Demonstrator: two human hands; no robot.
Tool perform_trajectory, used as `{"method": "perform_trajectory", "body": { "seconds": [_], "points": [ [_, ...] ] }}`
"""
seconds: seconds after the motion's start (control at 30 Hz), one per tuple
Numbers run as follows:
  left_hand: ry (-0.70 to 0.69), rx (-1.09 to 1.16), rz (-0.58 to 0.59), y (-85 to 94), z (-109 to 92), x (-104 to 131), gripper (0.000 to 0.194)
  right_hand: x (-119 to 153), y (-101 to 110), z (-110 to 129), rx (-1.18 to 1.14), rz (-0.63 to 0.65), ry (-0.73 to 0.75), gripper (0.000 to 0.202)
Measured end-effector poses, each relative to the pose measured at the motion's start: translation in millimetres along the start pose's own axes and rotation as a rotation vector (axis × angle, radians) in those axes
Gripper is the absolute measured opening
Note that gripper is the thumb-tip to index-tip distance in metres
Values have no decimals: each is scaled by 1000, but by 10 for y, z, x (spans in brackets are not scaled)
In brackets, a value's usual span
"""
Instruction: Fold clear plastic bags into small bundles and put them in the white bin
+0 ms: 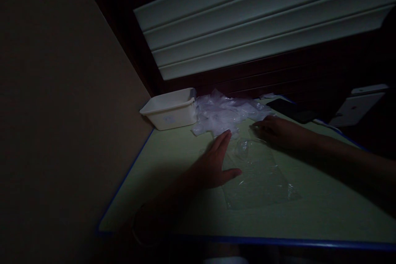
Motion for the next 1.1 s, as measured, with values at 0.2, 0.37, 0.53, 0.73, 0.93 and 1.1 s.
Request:
{"method": "perform_trajectory", "body": {
  "seconds": [0.2,0.37,0.53,0.73,0.93,1.1],
  "points": [
    [8,-2,5,0,-6,1,101,5,48,119,-66,-6,-54,31],
    [18,21,1,5,-28,11,100,59,155,231,-233,-5,-140,24],
    [16,21,-3,7,-31,11,100,71,127,273,-425,-18,-82,20],
    [9,13,-6,-1,-22,7,100,85,132,389,-671,92,-15,31],
    [3,27,-14,3,-24,5,100,100,173,473,-741,168,27,43],
    [-4,12,-11,-8,-10,2,100,77,156,423,-794,116,9,43]
  ]
}}
Point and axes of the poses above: each hand's wrist, its own x-axis away from the middle knuckle, its own y-axis out of the back of the hand, z = x × y, the point moved 1 cm from there along -x, towards the middle knuckle, and after that the axes turned 14 degrees about z, right-handed, at the moved point
